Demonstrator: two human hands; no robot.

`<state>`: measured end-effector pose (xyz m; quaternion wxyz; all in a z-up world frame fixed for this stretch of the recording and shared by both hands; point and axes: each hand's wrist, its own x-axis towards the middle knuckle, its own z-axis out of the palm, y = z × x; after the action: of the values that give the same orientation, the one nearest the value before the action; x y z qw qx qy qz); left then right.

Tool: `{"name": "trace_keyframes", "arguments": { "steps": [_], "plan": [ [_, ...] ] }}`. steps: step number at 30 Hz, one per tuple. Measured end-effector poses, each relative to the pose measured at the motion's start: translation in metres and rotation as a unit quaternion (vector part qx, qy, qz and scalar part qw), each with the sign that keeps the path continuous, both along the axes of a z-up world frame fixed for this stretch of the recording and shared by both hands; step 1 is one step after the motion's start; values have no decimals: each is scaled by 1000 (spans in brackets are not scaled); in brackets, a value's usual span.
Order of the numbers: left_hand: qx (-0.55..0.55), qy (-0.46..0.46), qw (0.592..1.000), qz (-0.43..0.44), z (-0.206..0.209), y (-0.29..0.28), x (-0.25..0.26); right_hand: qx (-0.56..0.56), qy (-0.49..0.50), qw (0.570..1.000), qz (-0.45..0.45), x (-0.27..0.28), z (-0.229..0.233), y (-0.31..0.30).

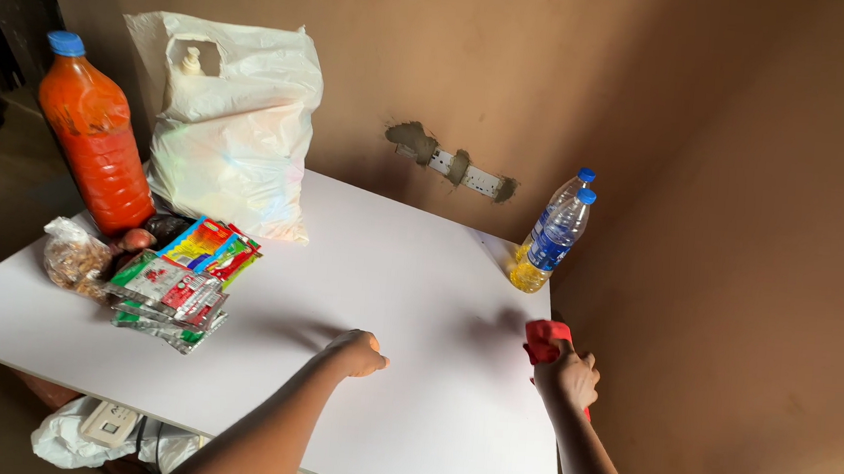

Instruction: Tidying up a table by organizing groceries and wiping the surface with a cloth.

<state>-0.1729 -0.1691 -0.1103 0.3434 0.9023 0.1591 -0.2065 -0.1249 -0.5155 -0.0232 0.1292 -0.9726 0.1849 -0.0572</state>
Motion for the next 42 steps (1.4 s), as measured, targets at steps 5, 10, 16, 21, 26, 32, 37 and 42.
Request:
{"name": "trace_keyframes", "arguments": {
  "steps": [5,10,16,21,26,32,37,42],
  "plan": [
    [-100,-14,994,51,30,7,-11,102,-65,991,58,20,3,50],
    [-121,-58,987,91,55,36,-14,171,-92,972,132,19,21,135],
    [-244,-160,945,147,64,86,9,283,-26,938,198,-6,71,244],
    [-443,-138,856,227,89,124,29,327,-15,909,260,-3,89,321],
    [-475,-154,813,300,168,146,23,387,-19,885,258,1,117,375],
    [-485,-265,750,362,173,166,31,479,33,811,335,0,128,387],
    [-543,-304,698,354,185,181,22,440,36,833,333,-11,169,376],
    [-561,-313,708,294,204,203,22,444,-51,822,353,-28,195,380]
  ]
}}
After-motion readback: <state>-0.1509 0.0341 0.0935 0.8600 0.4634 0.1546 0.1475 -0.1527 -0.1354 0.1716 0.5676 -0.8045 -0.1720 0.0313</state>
